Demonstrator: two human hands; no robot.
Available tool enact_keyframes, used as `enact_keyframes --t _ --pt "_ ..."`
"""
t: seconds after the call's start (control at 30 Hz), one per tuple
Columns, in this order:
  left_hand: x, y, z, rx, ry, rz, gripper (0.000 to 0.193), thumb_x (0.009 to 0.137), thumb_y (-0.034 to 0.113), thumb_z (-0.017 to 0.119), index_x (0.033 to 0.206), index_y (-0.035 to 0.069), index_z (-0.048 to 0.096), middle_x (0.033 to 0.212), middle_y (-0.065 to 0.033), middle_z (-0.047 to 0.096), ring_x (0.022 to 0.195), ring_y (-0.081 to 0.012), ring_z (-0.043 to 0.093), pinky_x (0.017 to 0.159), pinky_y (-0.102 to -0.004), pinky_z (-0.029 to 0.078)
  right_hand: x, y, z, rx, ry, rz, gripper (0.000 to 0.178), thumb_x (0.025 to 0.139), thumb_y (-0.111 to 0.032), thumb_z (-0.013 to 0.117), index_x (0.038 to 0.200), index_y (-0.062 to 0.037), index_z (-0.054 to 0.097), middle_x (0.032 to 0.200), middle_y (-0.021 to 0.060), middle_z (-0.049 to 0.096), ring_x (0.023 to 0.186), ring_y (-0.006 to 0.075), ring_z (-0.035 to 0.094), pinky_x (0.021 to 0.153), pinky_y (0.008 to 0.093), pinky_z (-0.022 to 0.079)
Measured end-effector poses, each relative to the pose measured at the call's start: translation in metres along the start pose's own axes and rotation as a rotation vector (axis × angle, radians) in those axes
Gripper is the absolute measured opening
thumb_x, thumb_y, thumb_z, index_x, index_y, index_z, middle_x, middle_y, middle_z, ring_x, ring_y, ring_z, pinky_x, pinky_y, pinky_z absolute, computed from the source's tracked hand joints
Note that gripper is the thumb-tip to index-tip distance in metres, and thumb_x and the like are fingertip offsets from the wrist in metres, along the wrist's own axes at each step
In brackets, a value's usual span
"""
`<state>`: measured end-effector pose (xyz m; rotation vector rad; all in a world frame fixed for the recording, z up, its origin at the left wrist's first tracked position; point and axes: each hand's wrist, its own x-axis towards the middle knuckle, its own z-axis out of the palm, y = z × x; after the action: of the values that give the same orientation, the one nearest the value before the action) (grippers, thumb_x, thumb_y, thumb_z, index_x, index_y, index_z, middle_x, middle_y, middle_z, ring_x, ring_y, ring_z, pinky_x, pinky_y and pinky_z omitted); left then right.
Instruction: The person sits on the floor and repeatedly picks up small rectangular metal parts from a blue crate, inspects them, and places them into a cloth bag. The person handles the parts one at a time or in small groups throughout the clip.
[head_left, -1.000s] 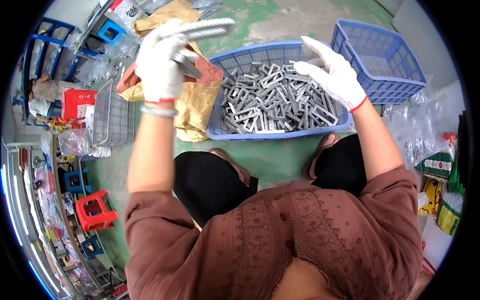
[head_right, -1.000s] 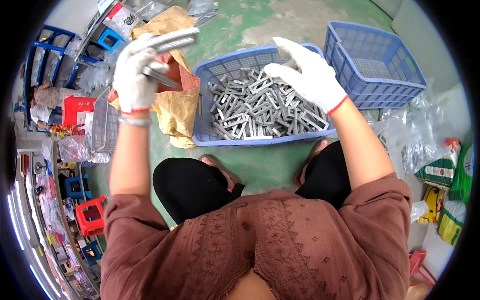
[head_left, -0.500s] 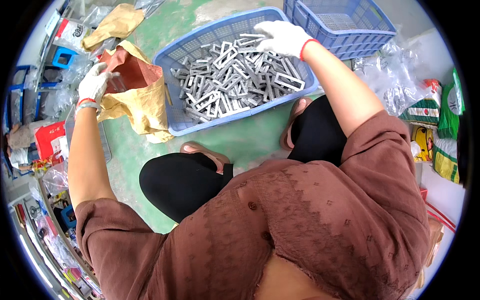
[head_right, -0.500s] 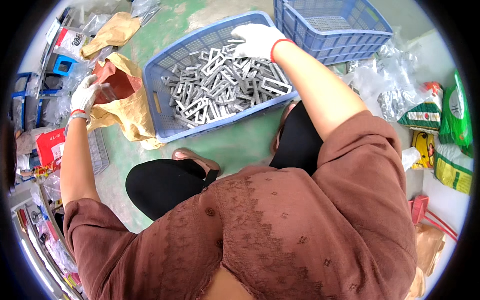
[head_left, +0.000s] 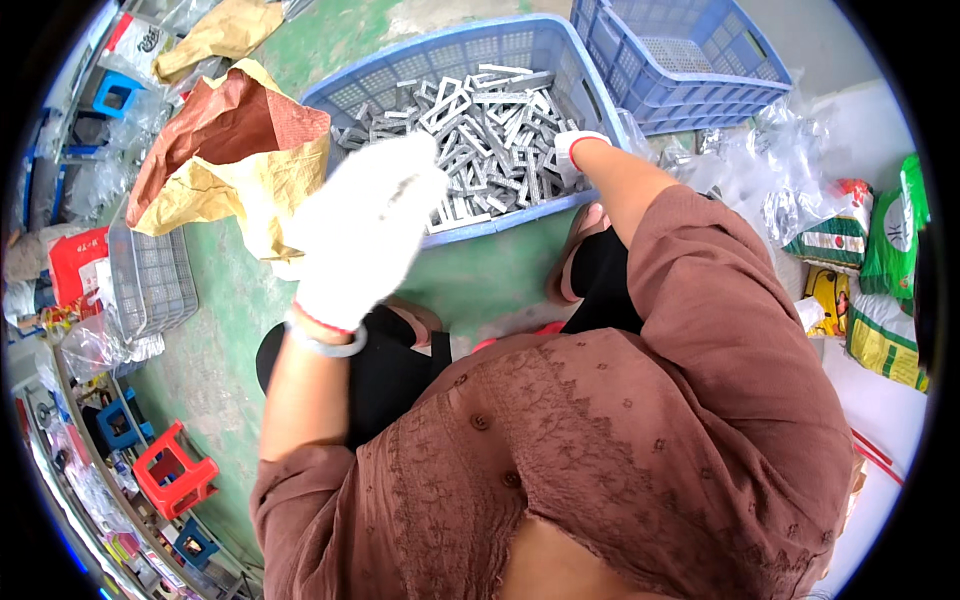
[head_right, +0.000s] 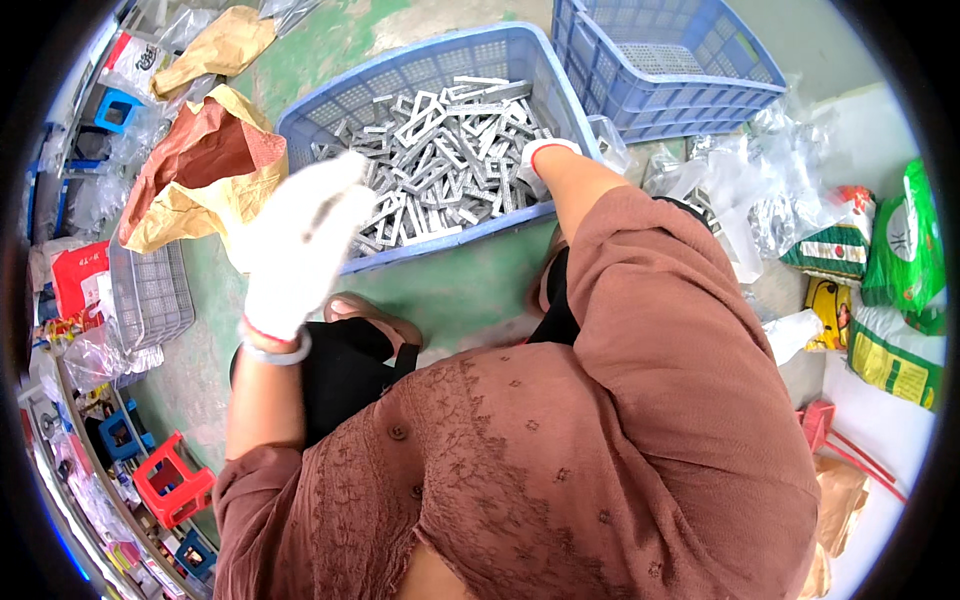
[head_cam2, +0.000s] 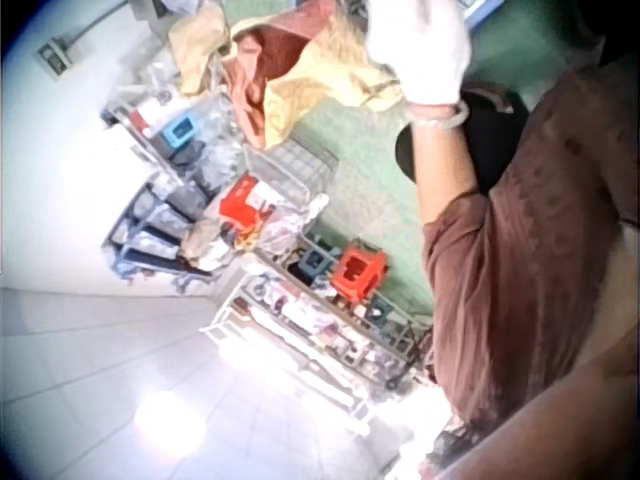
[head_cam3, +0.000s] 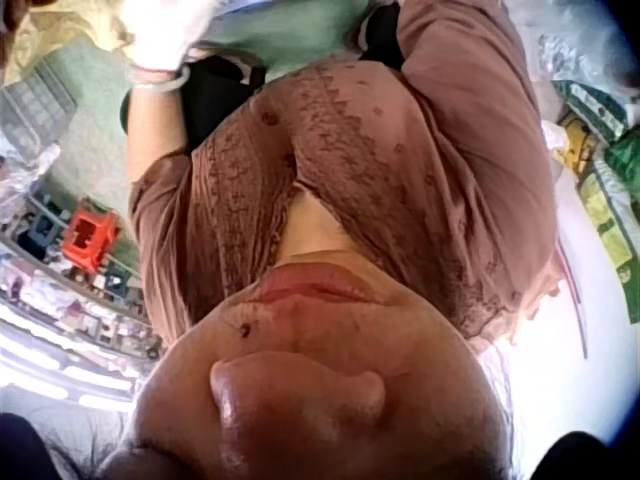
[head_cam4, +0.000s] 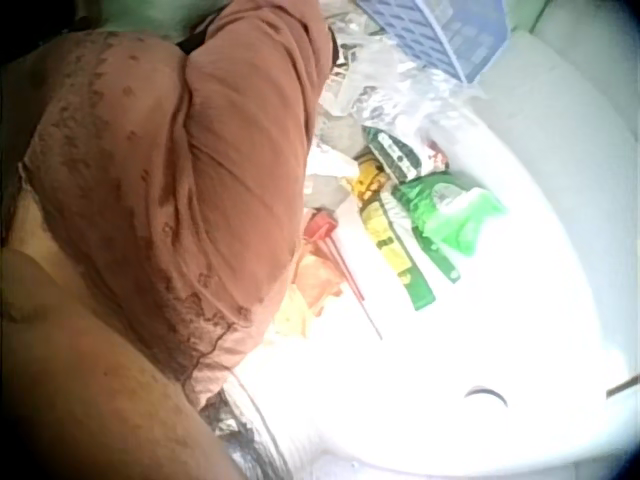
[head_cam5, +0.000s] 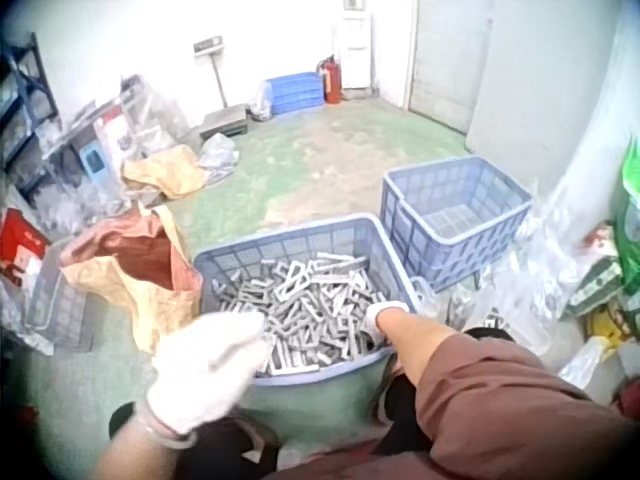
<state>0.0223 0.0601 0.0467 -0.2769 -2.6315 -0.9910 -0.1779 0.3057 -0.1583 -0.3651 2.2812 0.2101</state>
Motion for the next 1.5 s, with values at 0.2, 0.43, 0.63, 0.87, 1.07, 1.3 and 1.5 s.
enact_keyframes --t 0.2,0.43,0.63,0.87,1.07,1.3,1.5 --pt "-0.01 -0.026 0.023 0.036 -0.386 -0.191 0.03 0.089 0.03 0.069 0.11 0.008 0.07 0.113 -0.011 0.07 0.104 -0.026 0.068 0.092 -0.0328 0.052 0.005 0.002 0.005 0.015 0.025 0.057 0.038 0.07 -0.023 0.079 0.104 -0.0059 0.075 0.105 0.013 0.073 0.094 0.0316 0.071 0.082 0.0443 0.057" --pt "-0.014 -0.058 0.041 0.022 -0.527 -0.2 0.029 0.093 0.032 0.06 0.106 0.008 0.066 0.099 -0.0115 0.068 0.093 -0.027 0.066 0.082 -0.0346 0.05 0.019 0.006 0.007 -0.06 -0.002 0.016 0.034 0.068 -0.022 0.082 0.096 -0.0051 0.076 0.09 0.0115 0.075 0.083 0.0292 0.072 0.074 0.0423 0.058" --pt "-0.009 -0.061 0.041 0.08 -0.628 -0.301 0.045 0.092 0.047 0.054 0.118 0.012 0.063 0.105 -0.013 0.067 0.1 -0.0309 0.064 0.086 -0.0386 0.049 -0.015 -0.035 -0.052 0.284 0.157 -0.327 0.034 0.07 -0.017 0.08 0.099 -0.0015 0.073 0.086 0.0125 0.074 0.077 0.0282 0.071 0.069 0.0398 0.058" --pt "0.009 -0.035 0.031 -0.352 -0.268 -0.636 0.077 0.085 0.051 0.071 0.137 -0.002 0.052 0.112 -0.0112 0.068 0.102 -0.0189 0.065 0.089 -0.0301 0.05 -0.092 -0.074 -0.094 1.659 -0.251 -1.047 0.022 0.088 -0.002 0.067 0.109 0.0017 0.065 0.094 0.0092 0.07 0.076 0.0186 0.07 0.066 0.0287 0.058" --pt "0.003 -0.04 0.028 -0.943 0.0 -0.486 0.044 0.095 0.018 0.064 0.132 -0.003 0.056 0.11 -0.0081 0.069 0.095 -0.0137 0.067 0.079 -0.0241 0.055 -0.13 -0.087 -0.094 1.732 -0.261 -1.136 0.036 0.088 0.0 0.066 0.123 0.0048 0.06 0.111 0.0155 0.068 0.092 0.0224 0.07 0.077 0.0315 0.059" --pt "0.0 -0.038 0.025 -0.901 0.115 -0.415 0.041 0.095 0.003 0.055 0.134 -0.007 0.052 0.113 -0.0127 0.068 0.099 -0.0136 0.066 0.084 -0.0262 0.054 -0.152 -0.077 -0.087 1.768 -0.319 -1.108 0.041 0.089 0.002 0.063 0.129 0.0043 0.058 0.111 0.0159 0.067 0.089 0.0247 0.068 0.069 0.0374 0.061" --pt "-0.002 -0.041 0.025 -0.846 0.104 -0.335 0.039 0.096 0.002 0.053 0.134 -0.007 0.053 0.109 -0.0134 0.07 0.096 -0.0149 0.068 0.083 -0.0265 0.055 -0.167 -0.068 -0.087 1.788 -0.237 -1.049 0.039 0.09 0.004 0.061 0.128 0.0062 0.056 0.109 0.0188 0.067 0.086 0.024 0.07 0.067 0.0377 0.061"
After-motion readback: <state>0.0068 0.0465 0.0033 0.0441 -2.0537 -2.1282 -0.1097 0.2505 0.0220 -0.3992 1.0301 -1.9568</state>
